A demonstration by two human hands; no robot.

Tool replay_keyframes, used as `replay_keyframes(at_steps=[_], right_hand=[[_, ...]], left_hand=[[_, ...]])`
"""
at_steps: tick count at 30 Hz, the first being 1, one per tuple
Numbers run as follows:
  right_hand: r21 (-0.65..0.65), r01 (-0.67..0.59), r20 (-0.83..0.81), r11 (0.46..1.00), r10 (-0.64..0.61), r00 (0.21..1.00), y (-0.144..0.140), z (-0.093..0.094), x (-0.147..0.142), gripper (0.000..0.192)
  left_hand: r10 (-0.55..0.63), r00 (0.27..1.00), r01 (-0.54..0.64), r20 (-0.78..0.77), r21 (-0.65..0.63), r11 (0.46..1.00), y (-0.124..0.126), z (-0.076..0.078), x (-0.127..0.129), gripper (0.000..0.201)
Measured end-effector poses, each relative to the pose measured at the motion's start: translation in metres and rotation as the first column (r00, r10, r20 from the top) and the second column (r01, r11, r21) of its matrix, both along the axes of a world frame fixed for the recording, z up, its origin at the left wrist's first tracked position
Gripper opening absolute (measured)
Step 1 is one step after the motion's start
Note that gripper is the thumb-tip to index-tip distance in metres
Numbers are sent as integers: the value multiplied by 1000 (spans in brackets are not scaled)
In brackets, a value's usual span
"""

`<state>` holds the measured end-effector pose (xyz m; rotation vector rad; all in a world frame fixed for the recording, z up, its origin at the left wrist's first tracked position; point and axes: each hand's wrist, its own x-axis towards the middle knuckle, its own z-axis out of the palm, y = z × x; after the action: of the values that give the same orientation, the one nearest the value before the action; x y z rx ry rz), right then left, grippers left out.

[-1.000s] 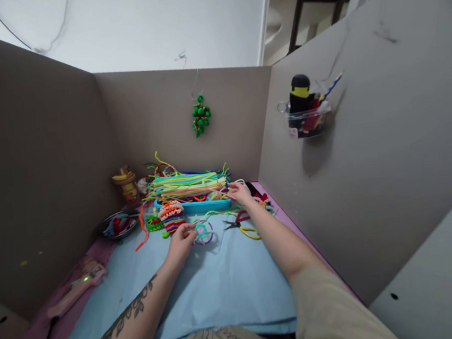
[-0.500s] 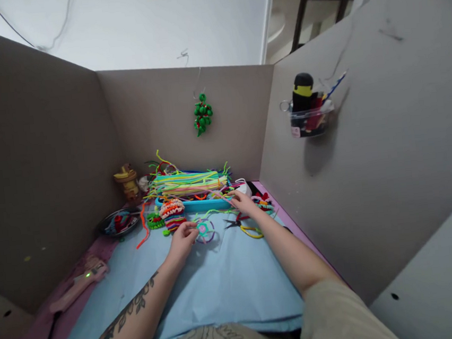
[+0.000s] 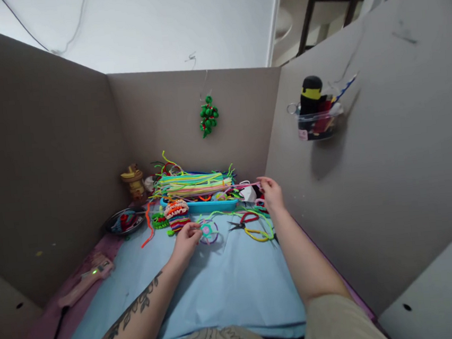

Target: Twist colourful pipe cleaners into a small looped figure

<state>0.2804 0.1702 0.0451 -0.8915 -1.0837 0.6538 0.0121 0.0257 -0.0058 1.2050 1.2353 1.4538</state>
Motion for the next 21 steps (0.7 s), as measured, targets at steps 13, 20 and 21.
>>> replay_keyframes(at_steps=[13, 20, 21], right_hand=[[339, -208, 936, 917, -307, 171, -163, 43, -77, 24], [134, -219, 968, 967, -81, 236, -154, -25, -107, 27], [134, -248, 962, 959, -66, 264, -153, -29, -107, 29]], left_hand=[[-6, 1000, 6, 9, -1, 1000, 0, 0, -1, 26], [-18, 999, 19, 43, -23, 1000, 0, 2, 0, 29], [-22, 999, 24, 37, -29, 999, -1, 3, 0, 30]])
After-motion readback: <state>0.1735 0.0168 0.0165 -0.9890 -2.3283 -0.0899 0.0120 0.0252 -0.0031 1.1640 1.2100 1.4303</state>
